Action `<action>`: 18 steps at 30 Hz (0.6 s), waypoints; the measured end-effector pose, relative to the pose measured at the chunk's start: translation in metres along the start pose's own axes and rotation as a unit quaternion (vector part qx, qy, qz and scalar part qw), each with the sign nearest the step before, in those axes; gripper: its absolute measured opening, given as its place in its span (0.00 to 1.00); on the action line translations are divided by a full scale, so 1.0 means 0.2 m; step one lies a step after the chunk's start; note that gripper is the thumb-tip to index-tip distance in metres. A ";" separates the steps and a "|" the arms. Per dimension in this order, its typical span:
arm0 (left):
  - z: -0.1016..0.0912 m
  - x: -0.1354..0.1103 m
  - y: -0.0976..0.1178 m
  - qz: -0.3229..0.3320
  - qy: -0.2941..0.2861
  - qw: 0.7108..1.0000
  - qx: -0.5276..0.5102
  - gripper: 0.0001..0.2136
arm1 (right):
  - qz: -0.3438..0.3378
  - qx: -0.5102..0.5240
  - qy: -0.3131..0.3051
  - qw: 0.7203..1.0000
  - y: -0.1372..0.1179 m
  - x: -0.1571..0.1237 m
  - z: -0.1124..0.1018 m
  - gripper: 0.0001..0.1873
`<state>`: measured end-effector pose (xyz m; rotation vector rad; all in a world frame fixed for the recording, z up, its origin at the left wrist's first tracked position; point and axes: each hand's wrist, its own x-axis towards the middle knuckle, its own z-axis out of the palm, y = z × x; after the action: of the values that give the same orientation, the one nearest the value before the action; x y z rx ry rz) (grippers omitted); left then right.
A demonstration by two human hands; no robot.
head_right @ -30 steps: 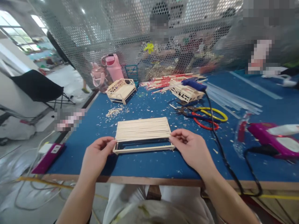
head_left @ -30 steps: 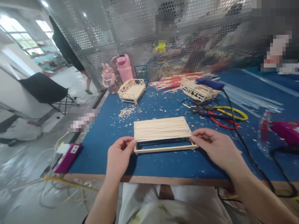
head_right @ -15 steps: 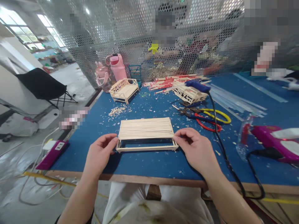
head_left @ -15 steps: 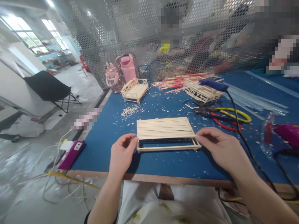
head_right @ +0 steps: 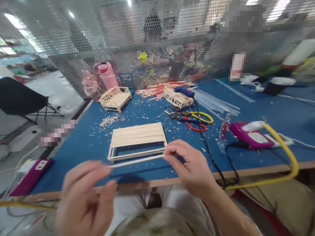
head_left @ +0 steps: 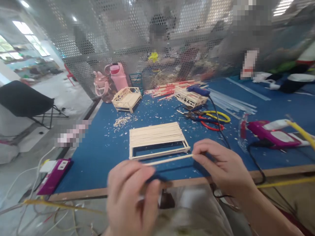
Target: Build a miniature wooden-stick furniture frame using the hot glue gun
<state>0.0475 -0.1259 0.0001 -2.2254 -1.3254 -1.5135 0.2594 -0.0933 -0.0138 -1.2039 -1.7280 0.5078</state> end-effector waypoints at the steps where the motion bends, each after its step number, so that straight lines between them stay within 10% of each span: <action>1: 0.01 0.03 0.02 0.023 -0.076 0.997 0.007 0.09 | -0.025 -0.006 -0.033 0.999 -0.02 0.01 -0.01 0.09; 4: 0.08 0.10 0.08 -0.035 -0.303 0.949 -0.077 0.10 | -0.106 -0.017 -0.080 0.991 -0.07 0.01 -0.03 0.10; 7: 0.13 0.11 0.10 -0.144 -0.403 0.887 -0.171 0.14 | -0.164 -0.004 -0.089 0.982 -0.09 0.01 -0.02 0.11; 12: 0.13 0.06 0.09 -0.263 -0.375 0.859 -0.231 0.18 | -0.067 -0.004 -0.146 0.987 0.14 0.12 -0.04 0.14; 18: 0.13 0.00 0.03 -0.414 -0.296 0.824 -0.248 0.20 | 0.103 -0.248 -0.037 0.963 0.56 0.40 -0.17 0.18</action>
<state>0.0705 -0.1155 -0.0105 -2.7540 -2.6230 -1.5502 0.3384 0.0199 -0.0455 -1.7501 -1.8651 0.2439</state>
